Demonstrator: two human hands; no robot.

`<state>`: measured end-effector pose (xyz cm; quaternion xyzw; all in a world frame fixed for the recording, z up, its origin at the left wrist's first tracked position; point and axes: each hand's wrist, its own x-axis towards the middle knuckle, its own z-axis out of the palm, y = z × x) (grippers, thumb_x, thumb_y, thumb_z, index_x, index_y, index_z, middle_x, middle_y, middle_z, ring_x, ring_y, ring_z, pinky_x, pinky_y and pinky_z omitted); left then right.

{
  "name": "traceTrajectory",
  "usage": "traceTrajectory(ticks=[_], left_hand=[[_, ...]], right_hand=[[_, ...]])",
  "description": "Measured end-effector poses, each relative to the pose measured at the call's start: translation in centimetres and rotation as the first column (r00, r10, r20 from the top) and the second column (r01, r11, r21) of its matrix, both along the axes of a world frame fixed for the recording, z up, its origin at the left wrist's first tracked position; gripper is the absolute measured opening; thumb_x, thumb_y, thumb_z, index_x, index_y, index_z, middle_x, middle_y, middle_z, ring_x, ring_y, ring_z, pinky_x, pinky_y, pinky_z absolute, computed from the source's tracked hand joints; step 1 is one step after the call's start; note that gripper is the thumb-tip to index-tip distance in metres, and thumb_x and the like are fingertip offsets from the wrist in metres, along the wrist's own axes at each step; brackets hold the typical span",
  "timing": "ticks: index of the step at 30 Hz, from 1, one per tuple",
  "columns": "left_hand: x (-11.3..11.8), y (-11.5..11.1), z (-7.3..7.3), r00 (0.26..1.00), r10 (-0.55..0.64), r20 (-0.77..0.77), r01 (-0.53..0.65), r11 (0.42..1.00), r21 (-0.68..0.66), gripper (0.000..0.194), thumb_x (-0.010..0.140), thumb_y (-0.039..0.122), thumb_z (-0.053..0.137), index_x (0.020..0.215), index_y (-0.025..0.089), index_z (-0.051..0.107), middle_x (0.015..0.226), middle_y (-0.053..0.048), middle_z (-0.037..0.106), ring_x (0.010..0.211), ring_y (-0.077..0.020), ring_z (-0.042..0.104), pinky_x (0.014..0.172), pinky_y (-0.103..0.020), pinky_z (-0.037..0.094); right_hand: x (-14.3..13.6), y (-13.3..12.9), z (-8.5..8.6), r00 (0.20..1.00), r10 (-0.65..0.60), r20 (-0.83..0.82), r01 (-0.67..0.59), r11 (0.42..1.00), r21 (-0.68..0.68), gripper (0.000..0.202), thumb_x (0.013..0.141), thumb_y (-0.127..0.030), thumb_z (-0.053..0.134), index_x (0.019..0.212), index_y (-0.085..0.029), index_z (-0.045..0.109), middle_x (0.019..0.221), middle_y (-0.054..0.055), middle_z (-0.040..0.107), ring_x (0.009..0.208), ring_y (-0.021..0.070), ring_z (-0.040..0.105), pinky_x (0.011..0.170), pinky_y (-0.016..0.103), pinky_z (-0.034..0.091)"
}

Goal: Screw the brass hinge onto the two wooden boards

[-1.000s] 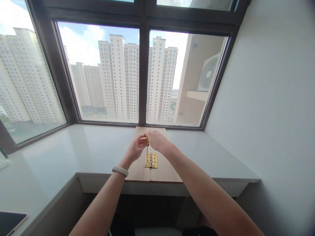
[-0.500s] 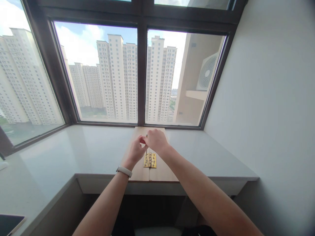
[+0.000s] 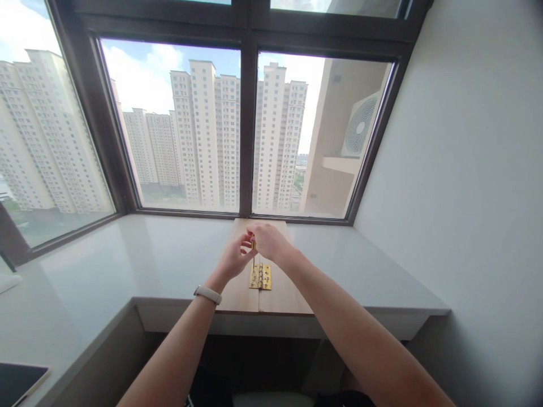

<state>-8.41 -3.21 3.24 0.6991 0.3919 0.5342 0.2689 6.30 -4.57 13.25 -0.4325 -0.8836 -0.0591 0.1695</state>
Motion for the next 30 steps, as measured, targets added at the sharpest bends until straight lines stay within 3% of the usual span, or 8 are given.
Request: traceTrajectory(ticks=[4, 7, 10, 13, 15, 19, 25, 30], left_hand=[[-0.3, 0.2, 0.0, 0.981, -0.162, 0.107, 0.166, 0.986, -0.029, 0.031, 0.085, 0.033, 0.064, 0.112, 0.018, 0.060, 0.110, -0.011, 0.070, 0.105, -0.0225, 0.067, 0.088, -0.036, 0.055], [-0.5, 0.6, -0.2, 0.969, -0.185, 0.162, 0.195, 0.980, -0.049, 0.032, 0.084, 0.034, 0.066, 0.110, 0.016, 0.061, 0.109, -0.012, 0.072, 0.105, -0.0230, 0.068, 0.094, -0.038, 0.054], [-0.6, 0.8, -0.5, 0.976, -0.133, 0.171, 0.144, 0.988, -0.053, 0.032, 0.082, 0.032, 0.068, 0.109, 0.016, 0.061, 0.104, -0.010, 0.073, 0.100, -0.0222, 0.069, 0.089, -0.036, 0.055], [-0.4, 0.6, -0.4, 0.991, -0.059, 0.118, 0.062, 0.998, -0.019, 0.024, 0.083, 0.031, 0.065, 0.103, 0.017, 0.064, 0.097, -0.007, 0.073, 0.091, -0.0196, 0.069, 0.078, -0.030, 0.055], [-0.1, 0.4, -0.3, 0.996, 0.001, 0.085, -0.002, 1.000, 0.006, 0.017, 0.082, 0.029, 0.065, 0.094, 0.018, 0.064, 0.089, -0.005, 0.071, 0.085, -0.0180, 0.068, 0.067, -0.026, 0.051], [0.5, 0.2, -0.2, 0.990, 0.113, 0.085, -0.117, 0.993, 0.035, 0.012, 0.075, 0.023, 0.067, 0.081, 0.018, 0.058, 0.076, -0.002, 0.067, 0.073, -0.0152, 0.066, 0.054, -0.020, 0.043], [0.5, 0.3, -0.3, 0.983, 0.183, 0.031, -0.185, 0.981, 0.054, 0.013, 0.072, 0.020, 0.069, 0.079, 0.018, 0.057, 0.074, -0.001, 0.068, 0.069, -0.0142, 0.064, 0.055, -0.020, 0.043], [0.0, 0.3, -0.3, 1.000, 0.027, 0.007, -0.027, 1.000, 0.014, 0.025, 0.078, 0.028, 0.070, 0.101, 0.019, 0.064, 0.096, -0.006, 0.072, 0.089, -0.0193, 0.069, 0.071, -0.028, 0.053]], right_hand=[[0.2, 0.0, 0.0, 0.996, 0.086, 0.003, -0.086, 0.996, -0.015, 0.018, 0.082, -0.003, 0.054, 0.090, -0.018, 0.060, 0.092, 0.003, 0.065, 0.083, 0.0142, 0.058, 0.068, 0.022, 0.036], [0.4, 0.1, 0.0, 0.993, 0.119, -0.012, -0.119, 0.992, -0.030, 0.021, 0.081, -0.002, 0.055, 0.092, -0.019, 0.059, 0.092, 0.003, 0.065, 0.086, 0.0154, 0.058, 0.070, 0.023, 0.036], [0.5, 0.1, 0.0, 0.992, 0.107, -0.070, -0.112, 0.992, -0.066, 0.023, 0.084, -0.011, 0.061, 0.105, -0.021, 0.058, 0.098, 0.003, 0.066, 0.090, 0.0168, 0.060, 0.072, 0.024, 0.038], [0.3, -0.1, -0.1, 0.991, -0.004, -0.135, -0.003, 0.999, -0.049, 0.034, 0.088, -0.035, 0.065, 0.117, -0.020, 0.054, 0.110, 0.008, 0.065, 0.095, 0.0192, 0.063, 0.076, 0.026, 0.042], [0.0, -0.2, -0.2, 0.984, -0.113, -0.141, 0.114, 0.993, -0.004, 0.038, 0.090, -0.047, 0.061, 0.116, -0.019, 0.056, 0.108, 0.010, 0.066, 0.094, 0.0214, 0.064, 0.077, 0.029, 0.043], [-0.7, -0.4, -0.6, 0.962, -0.262, -0.082, 0.265, 0.964, 0.035, 0.043, 0.095, -0.058, 0.048, 0.100, -0.018, 0.064, 0.091, 0.011, 0.070, 0.087, 0.0248, 0.067, 0.075, 0.032, 0.045], [-1.3, -0.4, -0.9, 0.961, -0.275, -0.042, 0.276, 0.961, 0.034, 0.036, 0.098, -0.045, 0.048, 0.096, -0.016, 0.069, 0.090, 0.013, 0.072, 0.086, 0.0245, 0.068, 0.073, 0.030, 0.045], [-0.9, 0.2, -0.8, 0.982, -0.184, -0.042, 0.185, 0.983, 0.022, 0.027, 0.097, -0.036, 0.050, 0.090, -0.017, 0.068, 0.087, 0.010, 0.071, 0.080, 0.0212, 0.067, 0.067, 0.028, 0.041]])
